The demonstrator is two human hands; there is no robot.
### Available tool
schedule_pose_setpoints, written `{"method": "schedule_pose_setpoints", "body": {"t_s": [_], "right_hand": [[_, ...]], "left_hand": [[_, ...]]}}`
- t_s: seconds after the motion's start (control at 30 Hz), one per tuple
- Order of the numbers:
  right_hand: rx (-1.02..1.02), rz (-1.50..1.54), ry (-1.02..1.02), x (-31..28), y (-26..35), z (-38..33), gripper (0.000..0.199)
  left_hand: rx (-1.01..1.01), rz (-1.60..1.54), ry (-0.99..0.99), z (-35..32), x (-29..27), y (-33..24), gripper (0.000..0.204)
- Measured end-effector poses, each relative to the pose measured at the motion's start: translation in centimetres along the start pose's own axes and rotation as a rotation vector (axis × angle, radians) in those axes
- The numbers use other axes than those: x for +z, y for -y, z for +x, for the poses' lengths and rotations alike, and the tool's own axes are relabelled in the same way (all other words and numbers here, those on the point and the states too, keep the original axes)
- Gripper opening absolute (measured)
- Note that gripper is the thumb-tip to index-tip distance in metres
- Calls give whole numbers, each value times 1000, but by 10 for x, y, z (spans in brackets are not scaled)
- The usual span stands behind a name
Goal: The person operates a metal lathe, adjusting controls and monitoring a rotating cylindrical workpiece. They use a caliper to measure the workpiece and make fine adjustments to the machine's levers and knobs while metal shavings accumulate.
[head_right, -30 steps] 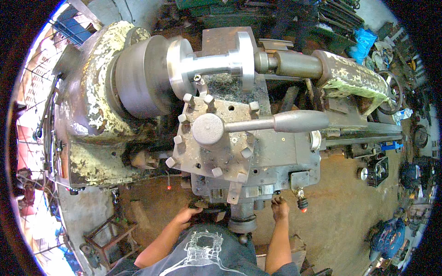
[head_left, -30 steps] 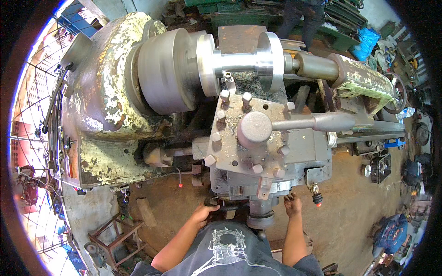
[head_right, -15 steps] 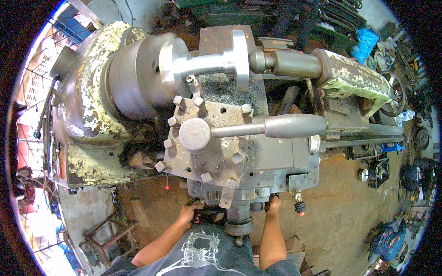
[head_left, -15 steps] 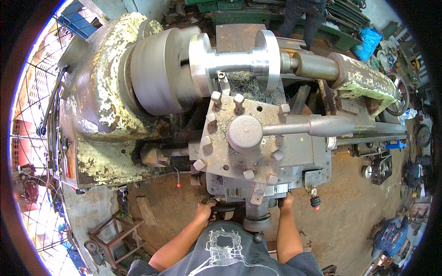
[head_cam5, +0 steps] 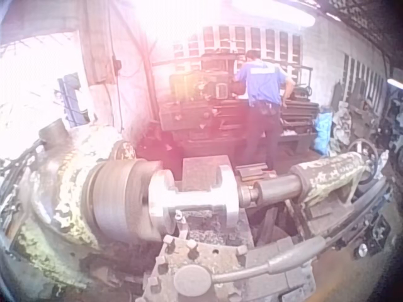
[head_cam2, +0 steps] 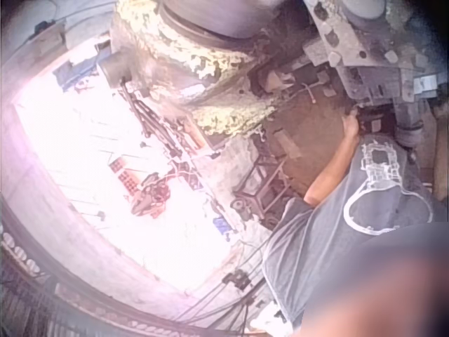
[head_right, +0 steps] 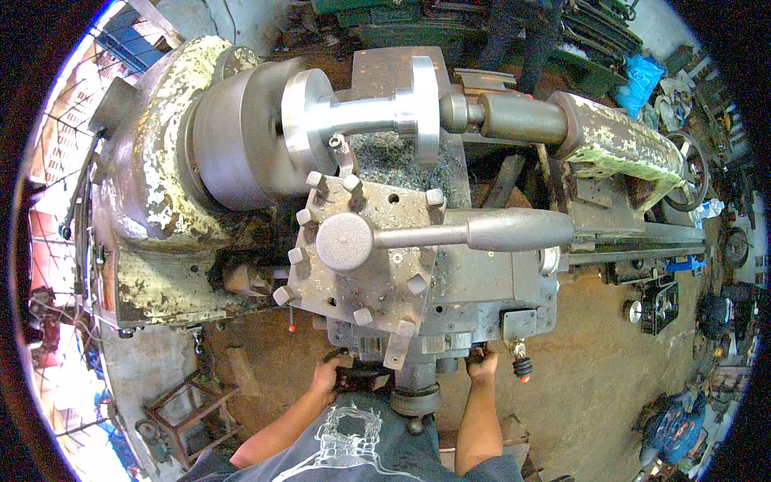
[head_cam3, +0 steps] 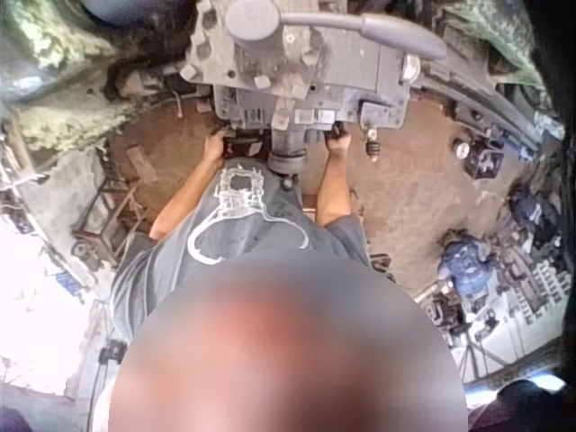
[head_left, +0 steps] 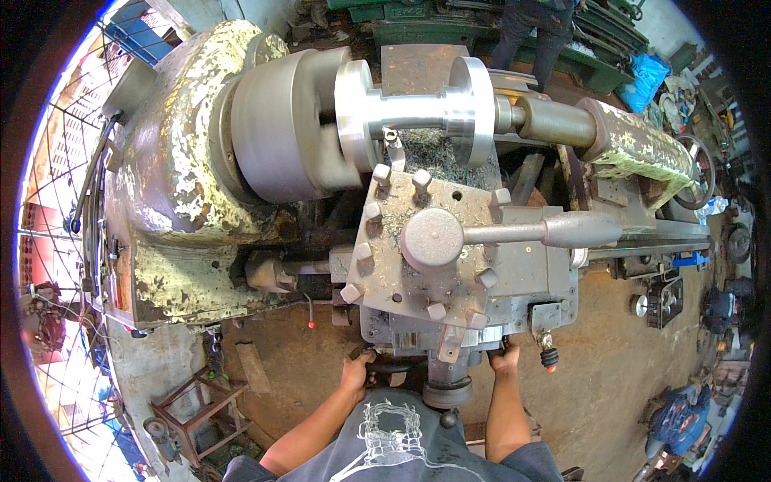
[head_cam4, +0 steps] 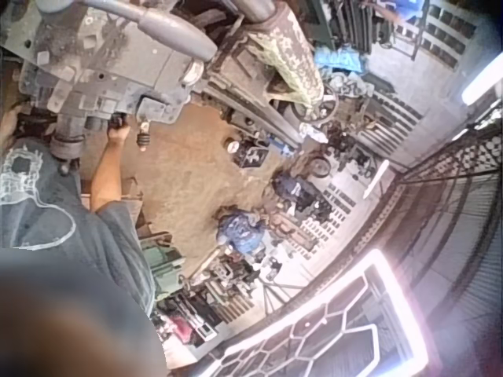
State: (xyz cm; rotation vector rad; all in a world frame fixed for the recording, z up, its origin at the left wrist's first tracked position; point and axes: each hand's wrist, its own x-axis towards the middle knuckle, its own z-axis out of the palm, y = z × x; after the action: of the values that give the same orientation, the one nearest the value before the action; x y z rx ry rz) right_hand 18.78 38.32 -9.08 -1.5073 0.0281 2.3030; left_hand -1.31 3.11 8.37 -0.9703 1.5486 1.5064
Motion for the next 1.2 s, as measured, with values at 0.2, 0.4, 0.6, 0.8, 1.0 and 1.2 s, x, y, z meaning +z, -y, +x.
{"method": "schedule_pose_setpoints", "body": {"t_s": [0.2, 0.4, 0.6, 0.8, 1.0, 1.2], "right_hand": [[-29, -30, -115, 14, -1, -15, 24], [-36, -38, -146, 15, -1, -15, 22], [-38, -49, -114, 5, -1, -9, 23], [-140, -41, -4, 18, 8, -23, 31], [-353, -485, -118, -16, 42, -25, 42], [-804, -385, -100, 13, 84, -81, 31]], "left_hand": [[-17, 38, 41, 15, -9, 6, 20], [-45, 39, 4, 16, -10, 3, 13], [-51, 90, -19, 10, -7, -4, 12], [-38, 91, -31, 10, -6, -6, 12], [22, 130, -32, 16, -6, 4, 14], [-49, 216, -90, 8, -5, -7, 14]]}}
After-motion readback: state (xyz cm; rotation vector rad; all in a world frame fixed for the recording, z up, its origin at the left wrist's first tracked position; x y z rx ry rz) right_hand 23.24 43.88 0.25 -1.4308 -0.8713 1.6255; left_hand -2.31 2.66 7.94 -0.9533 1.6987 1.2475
